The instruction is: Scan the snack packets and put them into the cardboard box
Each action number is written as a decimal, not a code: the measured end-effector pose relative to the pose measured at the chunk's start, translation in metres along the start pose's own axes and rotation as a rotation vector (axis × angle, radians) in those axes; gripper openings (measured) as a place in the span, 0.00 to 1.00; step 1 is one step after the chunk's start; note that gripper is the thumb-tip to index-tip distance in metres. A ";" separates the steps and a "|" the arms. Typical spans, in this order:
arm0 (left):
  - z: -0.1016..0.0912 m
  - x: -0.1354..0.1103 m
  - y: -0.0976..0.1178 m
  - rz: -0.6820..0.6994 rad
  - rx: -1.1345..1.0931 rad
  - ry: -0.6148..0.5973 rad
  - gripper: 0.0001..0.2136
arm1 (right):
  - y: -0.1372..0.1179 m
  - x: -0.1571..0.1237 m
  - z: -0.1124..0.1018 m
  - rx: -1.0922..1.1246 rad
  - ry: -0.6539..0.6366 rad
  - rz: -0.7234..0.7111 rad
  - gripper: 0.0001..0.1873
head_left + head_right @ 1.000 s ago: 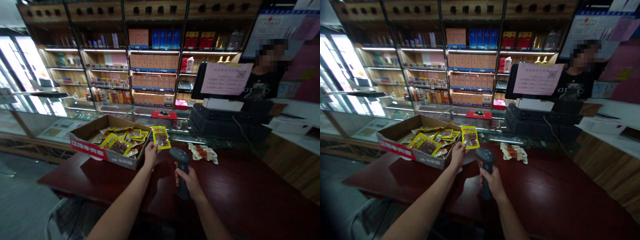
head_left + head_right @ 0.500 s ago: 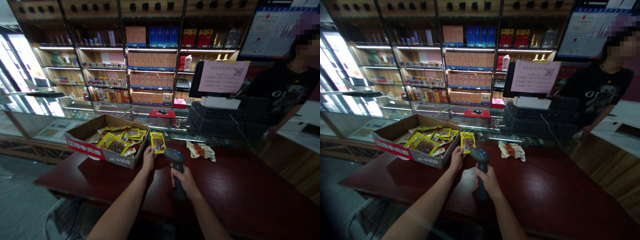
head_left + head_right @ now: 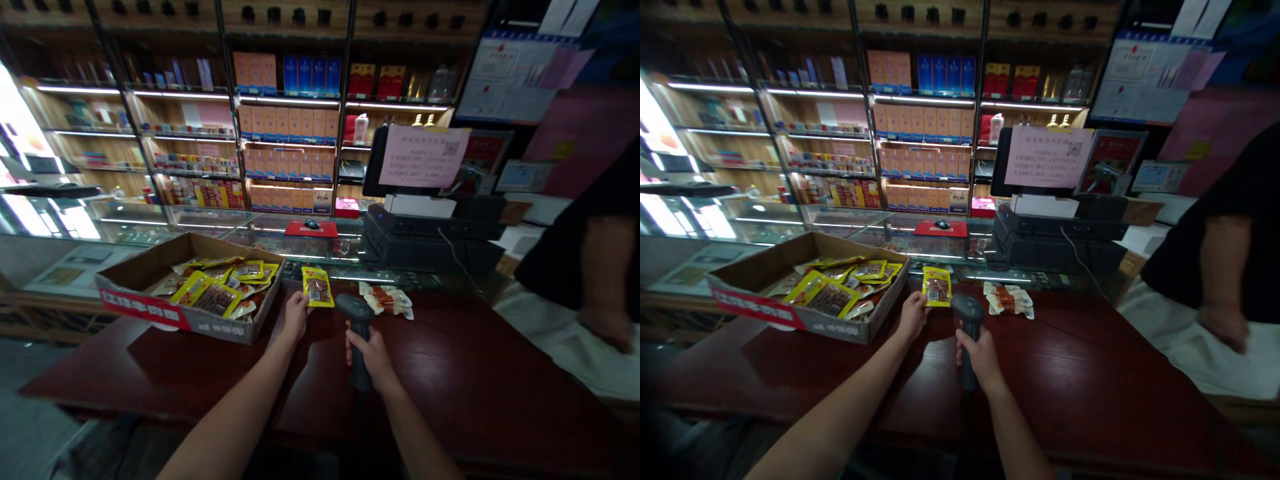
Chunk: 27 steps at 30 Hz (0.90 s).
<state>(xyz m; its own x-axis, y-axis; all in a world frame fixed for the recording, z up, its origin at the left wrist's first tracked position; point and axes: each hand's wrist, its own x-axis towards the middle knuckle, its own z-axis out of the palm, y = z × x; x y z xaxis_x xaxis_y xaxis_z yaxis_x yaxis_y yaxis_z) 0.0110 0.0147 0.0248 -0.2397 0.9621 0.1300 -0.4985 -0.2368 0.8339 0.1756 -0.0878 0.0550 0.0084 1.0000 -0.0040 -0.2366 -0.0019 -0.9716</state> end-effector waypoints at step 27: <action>0.066 0.037 -0.073 0.202 1.057 -0.095 0.05 | -0.022 0.017 -0.083 0.029 0.210 -0.004 0.23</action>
<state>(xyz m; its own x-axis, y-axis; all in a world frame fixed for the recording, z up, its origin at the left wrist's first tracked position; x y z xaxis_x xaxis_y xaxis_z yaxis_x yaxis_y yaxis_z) 0.0941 0.0764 0.0040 -0.1488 0.9355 0.3205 0.5251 -0.1999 0.8272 0.2617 -0.0715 0.0570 0.2109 0.9761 -0.0525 -0.2641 0.0052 -0.9645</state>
